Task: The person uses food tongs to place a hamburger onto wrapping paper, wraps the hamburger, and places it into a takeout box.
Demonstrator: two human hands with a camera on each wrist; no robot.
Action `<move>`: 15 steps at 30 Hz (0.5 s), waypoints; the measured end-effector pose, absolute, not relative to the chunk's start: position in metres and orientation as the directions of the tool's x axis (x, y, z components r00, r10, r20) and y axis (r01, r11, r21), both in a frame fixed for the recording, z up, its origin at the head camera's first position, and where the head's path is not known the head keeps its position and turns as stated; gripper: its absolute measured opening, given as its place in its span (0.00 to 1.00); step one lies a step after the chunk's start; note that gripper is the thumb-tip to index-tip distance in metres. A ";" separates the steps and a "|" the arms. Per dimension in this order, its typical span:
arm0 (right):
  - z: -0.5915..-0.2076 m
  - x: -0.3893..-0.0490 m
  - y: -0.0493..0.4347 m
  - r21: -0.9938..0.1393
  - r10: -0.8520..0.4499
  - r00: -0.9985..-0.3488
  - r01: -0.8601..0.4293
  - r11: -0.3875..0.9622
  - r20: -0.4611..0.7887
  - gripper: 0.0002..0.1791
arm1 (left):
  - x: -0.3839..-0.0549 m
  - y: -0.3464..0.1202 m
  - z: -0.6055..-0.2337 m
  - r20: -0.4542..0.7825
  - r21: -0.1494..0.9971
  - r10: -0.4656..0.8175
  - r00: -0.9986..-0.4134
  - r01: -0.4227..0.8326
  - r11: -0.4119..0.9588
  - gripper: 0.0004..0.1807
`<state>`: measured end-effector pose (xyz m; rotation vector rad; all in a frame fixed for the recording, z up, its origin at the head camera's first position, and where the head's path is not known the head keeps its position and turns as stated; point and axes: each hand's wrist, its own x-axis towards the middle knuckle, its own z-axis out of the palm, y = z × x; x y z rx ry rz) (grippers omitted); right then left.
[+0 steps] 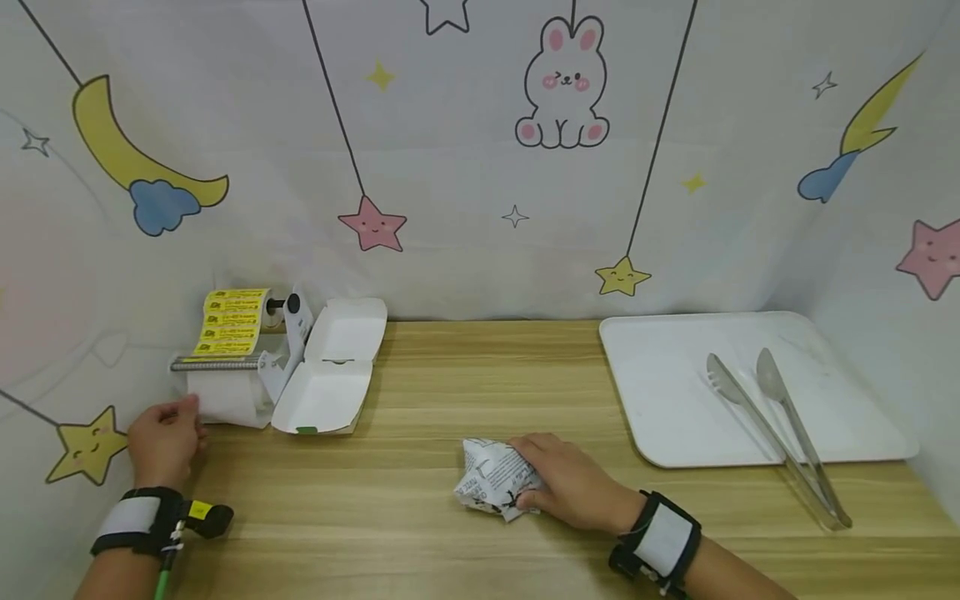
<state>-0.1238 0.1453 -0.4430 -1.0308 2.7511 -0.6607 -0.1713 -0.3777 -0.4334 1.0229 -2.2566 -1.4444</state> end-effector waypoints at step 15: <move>-0.443 -0.123 0.147 -0.437 -0.653 -0.757 -0.599 0.671 0.036 0.41 | -0.170 -0.385 -0.439 -0.153 0.714 -0.662 -0.733 -0.545 0.439 0.33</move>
